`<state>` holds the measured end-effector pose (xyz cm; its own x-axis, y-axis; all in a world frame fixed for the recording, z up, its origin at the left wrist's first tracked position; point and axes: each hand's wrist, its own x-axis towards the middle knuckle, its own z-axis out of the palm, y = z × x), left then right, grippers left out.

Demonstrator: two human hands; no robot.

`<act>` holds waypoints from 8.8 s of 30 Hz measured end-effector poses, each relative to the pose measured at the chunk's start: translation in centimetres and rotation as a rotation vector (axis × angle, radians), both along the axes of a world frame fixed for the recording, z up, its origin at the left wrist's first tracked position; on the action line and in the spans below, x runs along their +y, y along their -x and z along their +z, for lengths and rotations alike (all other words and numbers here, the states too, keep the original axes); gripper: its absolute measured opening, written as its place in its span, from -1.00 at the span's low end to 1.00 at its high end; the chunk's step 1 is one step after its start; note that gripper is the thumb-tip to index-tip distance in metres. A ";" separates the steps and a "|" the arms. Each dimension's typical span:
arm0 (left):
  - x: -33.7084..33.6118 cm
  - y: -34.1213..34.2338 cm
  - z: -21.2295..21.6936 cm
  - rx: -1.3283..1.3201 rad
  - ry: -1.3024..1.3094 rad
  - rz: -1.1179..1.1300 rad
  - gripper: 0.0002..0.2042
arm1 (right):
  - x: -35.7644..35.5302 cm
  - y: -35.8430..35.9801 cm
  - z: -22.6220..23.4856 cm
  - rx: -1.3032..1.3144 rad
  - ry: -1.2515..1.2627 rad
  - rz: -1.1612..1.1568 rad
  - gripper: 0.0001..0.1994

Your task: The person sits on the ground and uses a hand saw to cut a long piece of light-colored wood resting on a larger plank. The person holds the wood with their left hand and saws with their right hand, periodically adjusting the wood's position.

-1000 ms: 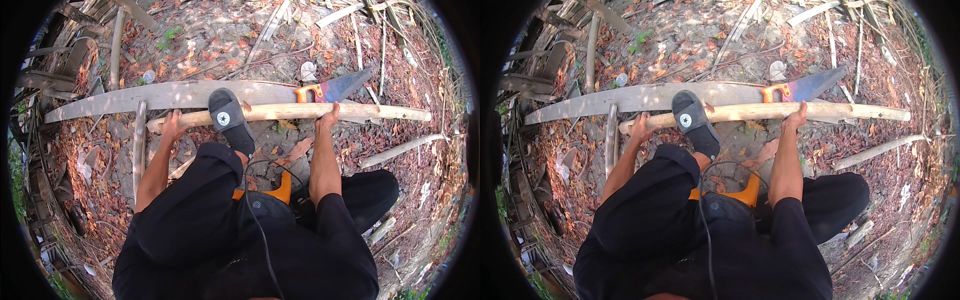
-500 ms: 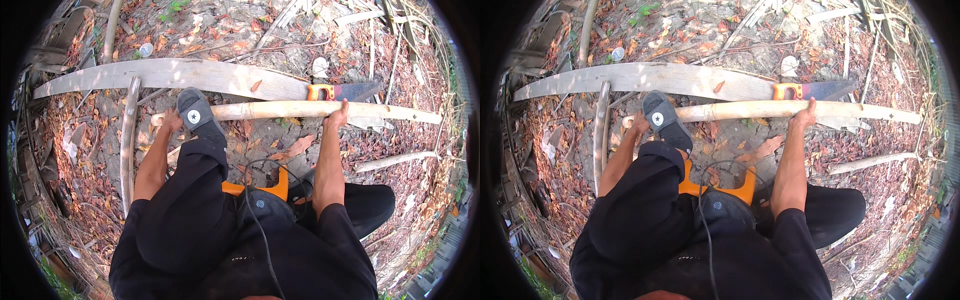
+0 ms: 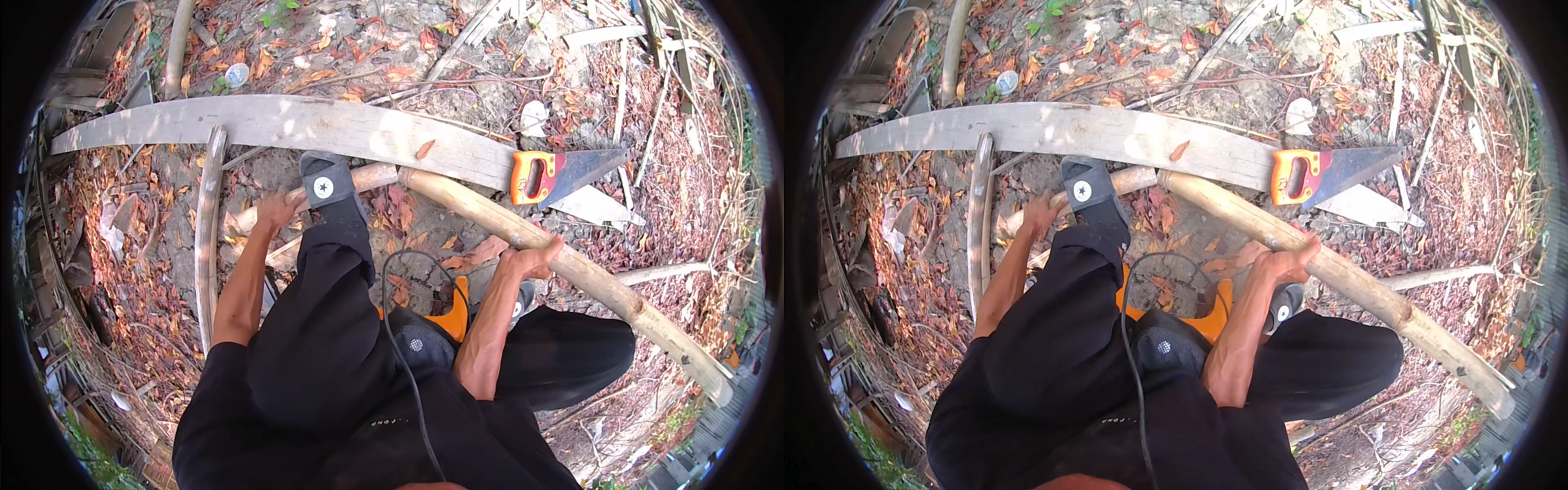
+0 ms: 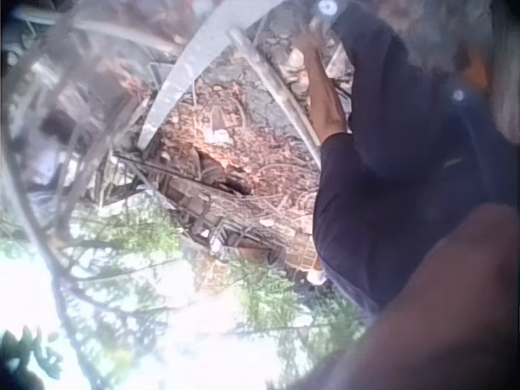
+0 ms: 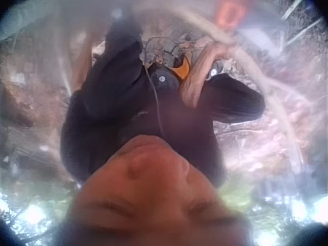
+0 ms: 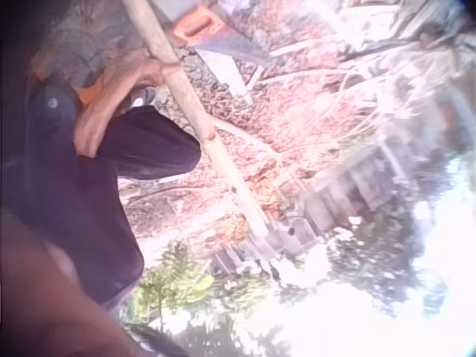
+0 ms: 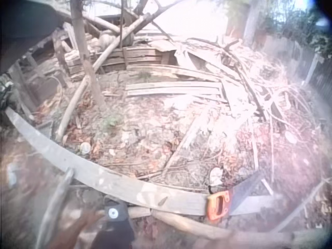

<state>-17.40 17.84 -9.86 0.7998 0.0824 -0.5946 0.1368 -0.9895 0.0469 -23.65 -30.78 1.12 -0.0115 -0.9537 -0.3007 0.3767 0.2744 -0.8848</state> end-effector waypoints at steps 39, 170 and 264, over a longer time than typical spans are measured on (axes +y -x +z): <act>12.3 23.3 15.8 -0.598 -0.647 0.661 -0.08 | 0.3 -15.6 1.5 0.813 0.564 1.303 -0.34; -22.1 -14.4 12.7 -0.594 0.212 -0.628 -0.35 | -0.8 9.7 13.9 0.683 0.540 1.508 -0.77; -25.4 -10.8 12.4 -0.516 0.147 -0.596 -0.34 | -3.3 4.6 9.2 0.693 0.615 1.596 -0.84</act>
<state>-6.55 -7.56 2.53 0.8614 -0.4961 -0.1091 -0.4876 -0.8678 0.0957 -28.26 -34.08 10.35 0.9485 -0.1405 -0.2840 -0.3169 -0.4209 -0.8500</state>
